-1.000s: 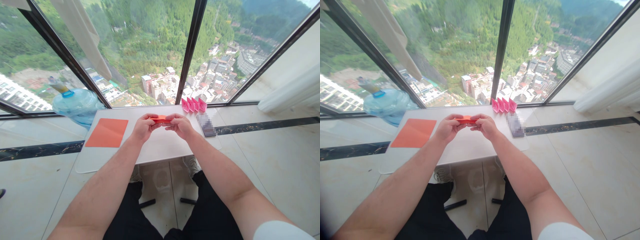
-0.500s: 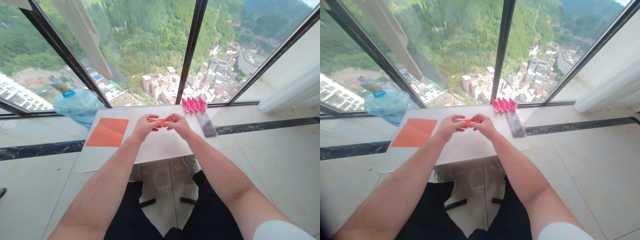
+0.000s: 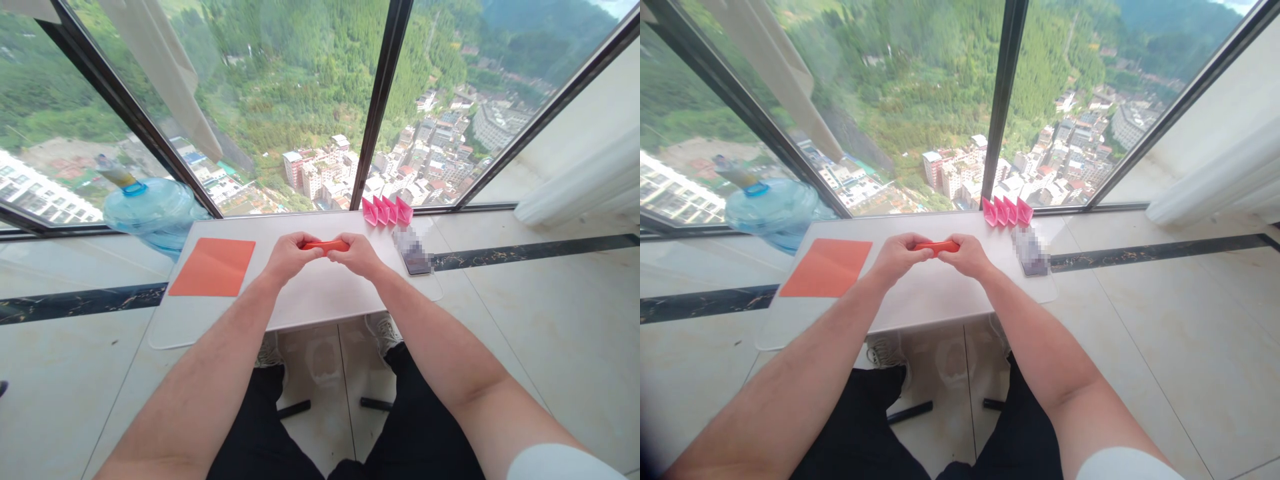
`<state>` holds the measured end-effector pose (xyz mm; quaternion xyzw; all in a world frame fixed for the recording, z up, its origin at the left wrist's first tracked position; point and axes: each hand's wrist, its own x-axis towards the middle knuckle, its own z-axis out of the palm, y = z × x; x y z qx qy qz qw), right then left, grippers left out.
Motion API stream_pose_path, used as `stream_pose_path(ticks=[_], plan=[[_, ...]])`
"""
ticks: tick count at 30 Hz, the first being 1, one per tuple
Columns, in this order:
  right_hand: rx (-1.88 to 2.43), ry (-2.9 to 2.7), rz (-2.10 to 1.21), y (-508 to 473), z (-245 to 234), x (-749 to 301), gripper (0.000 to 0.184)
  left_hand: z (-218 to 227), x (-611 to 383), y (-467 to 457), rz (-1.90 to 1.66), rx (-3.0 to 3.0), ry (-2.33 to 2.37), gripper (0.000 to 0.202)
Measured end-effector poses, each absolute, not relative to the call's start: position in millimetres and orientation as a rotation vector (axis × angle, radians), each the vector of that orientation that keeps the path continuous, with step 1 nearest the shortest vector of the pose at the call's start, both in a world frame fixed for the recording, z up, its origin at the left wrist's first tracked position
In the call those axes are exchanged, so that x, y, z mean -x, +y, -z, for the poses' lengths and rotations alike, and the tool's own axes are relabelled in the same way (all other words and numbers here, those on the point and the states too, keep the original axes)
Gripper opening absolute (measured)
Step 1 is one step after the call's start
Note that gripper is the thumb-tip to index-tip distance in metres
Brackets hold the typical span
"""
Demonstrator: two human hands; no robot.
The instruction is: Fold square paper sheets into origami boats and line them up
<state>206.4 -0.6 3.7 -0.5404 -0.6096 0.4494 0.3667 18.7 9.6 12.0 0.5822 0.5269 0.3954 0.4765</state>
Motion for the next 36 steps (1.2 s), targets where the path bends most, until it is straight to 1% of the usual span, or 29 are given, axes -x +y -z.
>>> stream_pose_path(ticks=[4, 13, 21, 28, 36], plan=[[1.388, -1.577, -1.116, 1, -1, -206, 0.018, -12, -18, 9, -0.989, -1.398, 1.260, 0.019], [1.369, -1.585, -1.069, 4, 4, -208, 0.017, -9, -17, 10, -1.026, -1.498, 1.303, 0.017], [1.319, -1.592, -0.969, 4, 3, -207, 0.020, -8, -17, 10, -1.042, -1.561, 1.294, 0.016], [1.293, -1.644, -0.846, 2, 6, -206, 0.013, -3, -21, 8, -1.013, -1.683, 1.330, 0.020], [1.280, -1.678, -0.764, 1, 7, -203, 0.013, -1, -25, 6, -1.070, -1.687, 1.331, 0.019]])
